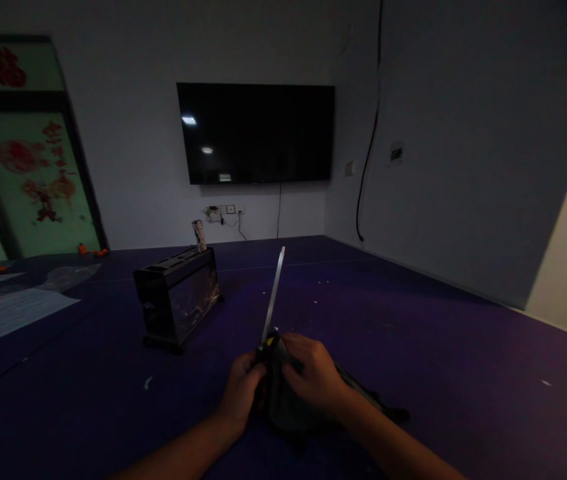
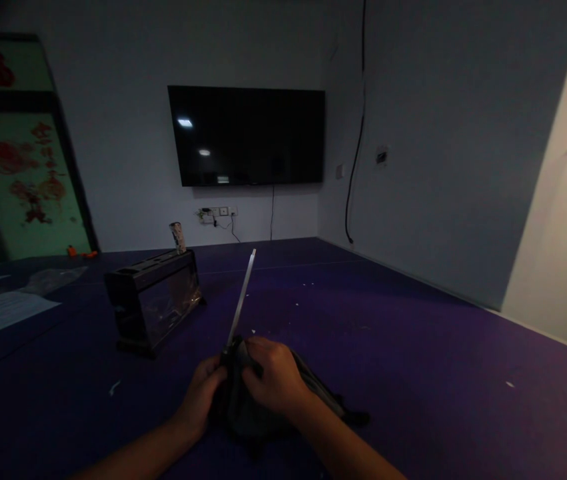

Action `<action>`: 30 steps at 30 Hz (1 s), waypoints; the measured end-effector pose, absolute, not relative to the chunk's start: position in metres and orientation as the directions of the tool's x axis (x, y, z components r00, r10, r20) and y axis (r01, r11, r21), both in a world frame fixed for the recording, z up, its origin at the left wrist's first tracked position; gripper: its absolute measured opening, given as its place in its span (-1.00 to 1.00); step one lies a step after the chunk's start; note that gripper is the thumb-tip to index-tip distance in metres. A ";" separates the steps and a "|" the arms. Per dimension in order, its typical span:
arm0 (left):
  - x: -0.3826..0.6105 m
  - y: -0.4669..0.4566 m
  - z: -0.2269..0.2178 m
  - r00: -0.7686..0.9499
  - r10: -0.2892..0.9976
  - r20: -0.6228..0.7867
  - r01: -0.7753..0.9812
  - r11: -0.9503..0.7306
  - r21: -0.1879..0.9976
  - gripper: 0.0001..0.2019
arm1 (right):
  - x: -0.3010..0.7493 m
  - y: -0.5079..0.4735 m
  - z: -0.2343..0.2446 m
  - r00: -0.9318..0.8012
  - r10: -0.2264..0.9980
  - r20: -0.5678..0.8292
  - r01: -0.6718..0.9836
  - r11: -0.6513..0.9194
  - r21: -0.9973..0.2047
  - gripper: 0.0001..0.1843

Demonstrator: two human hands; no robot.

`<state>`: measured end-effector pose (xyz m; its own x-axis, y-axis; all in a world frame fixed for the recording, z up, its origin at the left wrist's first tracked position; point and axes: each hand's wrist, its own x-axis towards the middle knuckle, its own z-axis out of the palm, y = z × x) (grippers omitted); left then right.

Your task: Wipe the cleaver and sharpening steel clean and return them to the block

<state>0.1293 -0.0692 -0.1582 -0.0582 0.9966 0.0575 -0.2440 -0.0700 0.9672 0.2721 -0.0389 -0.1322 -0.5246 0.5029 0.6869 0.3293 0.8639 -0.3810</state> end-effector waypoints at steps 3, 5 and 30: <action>0.130 -0.070 -0.159 -0.049 0.998 0.034 -0.214 -0.044 0.976 -0.77 | 0.272 -0.038 -0.132 -0.528 0.521 0.671 0.343 0.854 -0.393 -0.80; 0.130 -0.071 -0.158 -0.035 0.999 0.019 -0.186 -0.026 0.982 -0.77 | 0.272 -0.037 -0.133 -0.531 0.531 0.660 0.341 0.847 -0.407 -0.80; 0.132 -0.073 -0.156 0.085 0.996 -0.026 -0.164 0.039 0.986 -0.73 | 0.272 -0.030 -0.137 -0.570 0.553 0.607 0.351 0.833 -0.428 -0.81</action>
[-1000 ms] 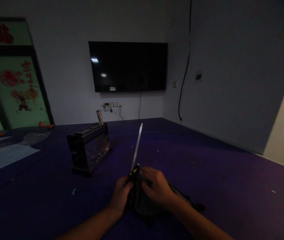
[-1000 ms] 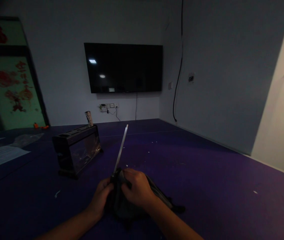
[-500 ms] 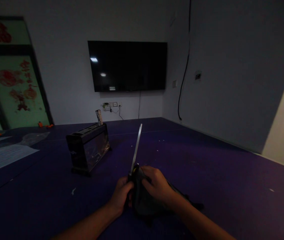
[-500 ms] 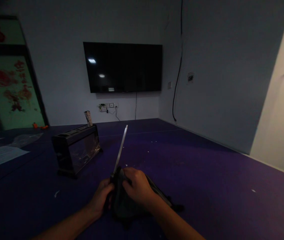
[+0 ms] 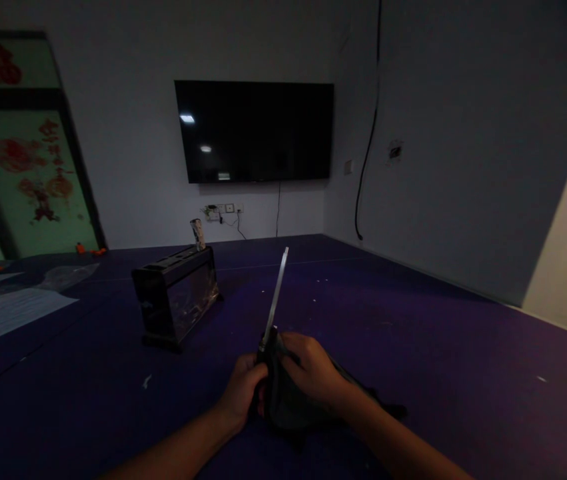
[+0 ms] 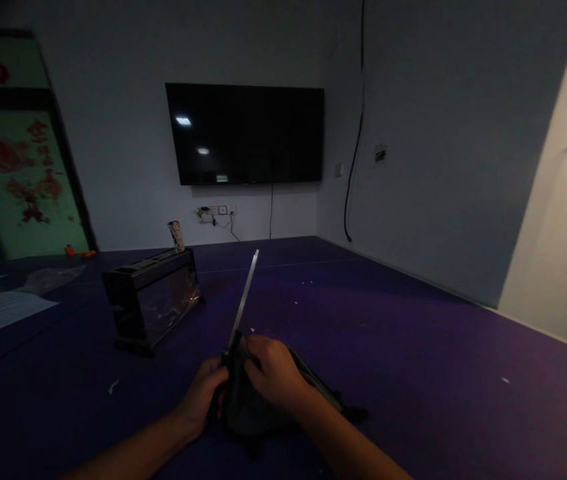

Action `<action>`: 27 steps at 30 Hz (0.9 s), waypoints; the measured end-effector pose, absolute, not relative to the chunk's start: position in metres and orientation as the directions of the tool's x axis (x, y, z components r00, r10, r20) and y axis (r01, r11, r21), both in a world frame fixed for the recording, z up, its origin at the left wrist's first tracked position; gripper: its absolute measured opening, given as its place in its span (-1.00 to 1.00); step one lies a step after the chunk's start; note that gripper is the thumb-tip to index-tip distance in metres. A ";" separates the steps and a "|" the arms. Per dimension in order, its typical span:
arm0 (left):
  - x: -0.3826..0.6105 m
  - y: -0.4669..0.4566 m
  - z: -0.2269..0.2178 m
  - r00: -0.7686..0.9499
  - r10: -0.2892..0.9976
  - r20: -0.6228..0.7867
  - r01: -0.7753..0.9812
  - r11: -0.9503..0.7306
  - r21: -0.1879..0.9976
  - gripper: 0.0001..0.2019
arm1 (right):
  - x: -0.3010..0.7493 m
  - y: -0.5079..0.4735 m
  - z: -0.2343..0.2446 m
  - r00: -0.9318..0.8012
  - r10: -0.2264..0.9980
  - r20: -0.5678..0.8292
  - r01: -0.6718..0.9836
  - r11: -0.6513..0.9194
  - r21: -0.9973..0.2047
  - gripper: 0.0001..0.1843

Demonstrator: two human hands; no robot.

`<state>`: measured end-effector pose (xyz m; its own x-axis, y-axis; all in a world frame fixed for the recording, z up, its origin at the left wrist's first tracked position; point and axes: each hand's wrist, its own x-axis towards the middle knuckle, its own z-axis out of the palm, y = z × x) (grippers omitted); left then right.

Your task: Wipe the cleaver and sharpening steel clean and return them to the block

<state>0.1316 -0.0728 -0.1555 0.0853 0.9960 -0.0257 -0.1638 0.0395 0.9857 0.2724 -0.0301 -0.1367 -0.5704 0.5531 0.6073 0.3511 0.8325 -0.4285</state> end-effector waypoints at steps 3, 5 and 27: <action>0.131 -0.071 -0.156 0.085 0.996 -0.026 -0.180 0.041 0.983 -0.72 | 0.272 -0.031 -0.136 -0.570 0.543 0.616 0.347 0.839 -0.419 -0.81; 0.131 -0.070 -0.156 0.081 0.996 -0.028 -0.189 0.043 0.981 -0.72 | 0.273 -0.031 -0.136 -0.571 0.538 0.620 0.346 0.842 -0.413 -0.82; 0.131 -0.071 -0.155 0.154 0.987 -0.051 -0.132 0.072 0.989 -0.76 | 0.275 -0.030 -0.138 -0.556 0.583 0.592 0.363 0.812 -0.458 -0.83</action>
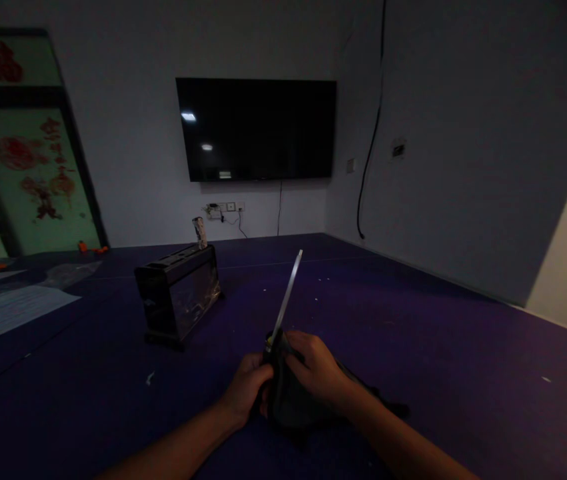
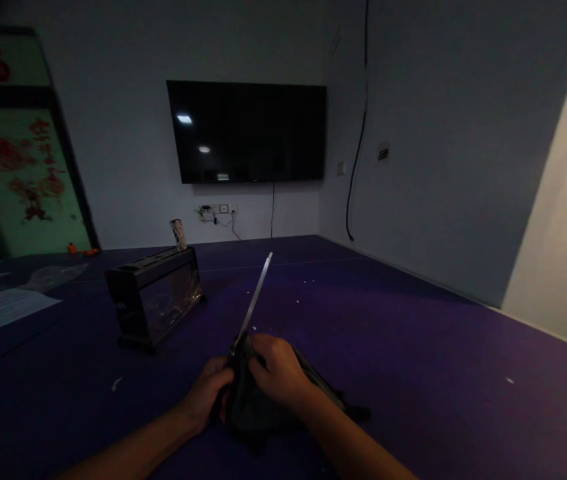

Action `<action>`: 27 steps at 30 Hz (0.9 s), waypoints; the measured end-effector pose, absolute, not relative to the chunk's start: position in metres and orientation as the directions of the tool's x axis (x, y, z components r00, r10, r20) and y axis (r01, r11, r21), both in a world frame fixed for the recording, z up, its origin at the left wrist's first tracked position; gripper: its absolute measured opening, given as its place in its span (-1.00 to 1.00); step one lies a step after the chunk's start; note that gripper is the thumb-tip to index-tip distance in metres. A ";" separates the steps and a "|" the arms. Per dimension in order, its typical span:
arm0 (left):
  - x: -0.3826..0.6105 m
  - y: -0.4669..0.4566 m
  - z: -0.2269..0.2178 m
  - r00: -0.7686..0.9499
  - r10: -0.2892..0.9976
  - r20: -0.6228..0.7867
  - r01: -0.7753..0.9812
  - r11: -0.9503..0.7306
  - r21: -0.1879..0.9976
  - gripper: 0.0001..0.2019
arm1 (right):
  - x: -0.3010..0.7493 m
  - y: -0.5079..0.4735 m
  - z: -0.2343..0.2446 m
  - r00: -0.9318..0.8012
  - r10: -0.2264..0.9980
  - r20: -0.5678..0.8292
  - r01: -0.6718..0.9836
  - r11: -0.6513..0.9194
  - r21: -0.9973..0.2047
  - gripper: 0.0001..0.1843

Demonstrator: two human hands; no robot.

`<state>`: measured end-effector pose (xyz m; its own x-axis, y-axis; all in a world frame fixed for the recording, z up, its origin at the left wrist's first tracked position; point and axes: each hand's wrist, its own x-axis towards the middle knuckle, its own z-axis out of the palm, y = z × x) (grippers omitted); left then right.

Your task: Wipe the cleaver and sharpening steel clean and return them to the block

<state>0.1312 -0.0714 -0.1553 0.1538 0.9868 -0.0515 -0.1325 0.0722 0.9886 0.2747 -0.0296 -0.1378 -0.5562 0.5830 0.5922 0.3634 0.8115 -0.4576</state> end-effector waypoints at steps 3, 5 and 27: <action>0.131 -0.071 -0.155 0.171 0.983 -0.062 -0.124 0.083 0.989 -0.77 | 0.274 -0.031 -0.136 -0.565 0.583 0.584 0.351 0.811 -0.469 -0.82; 0.131 -0.071 -0.155 0.171 0.983 -0.067 -0.125 0.089 0.988 -0.76 | 0.274 -0.031 -0.135 -0.567 0.586 0.579 0.353 0.808 -0.473 -0.82; 0.130 -0.070 -0.156 0.131 0.989 -0.063 -0.184 0.087 0.979 -0.76 | 0.275 -0.030 -0.134 -0.564 0.572 0.596 0.341 0.818 -0.463 -0.84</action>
<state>0.1300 -0.0700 -0.1564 0.1308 0.9894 -0.0633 -0.1837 0.0869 0.9791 0.2748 -0.0304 -0.1343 -0.5636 0.5724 0.5955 0.3415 0.8179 -0.4630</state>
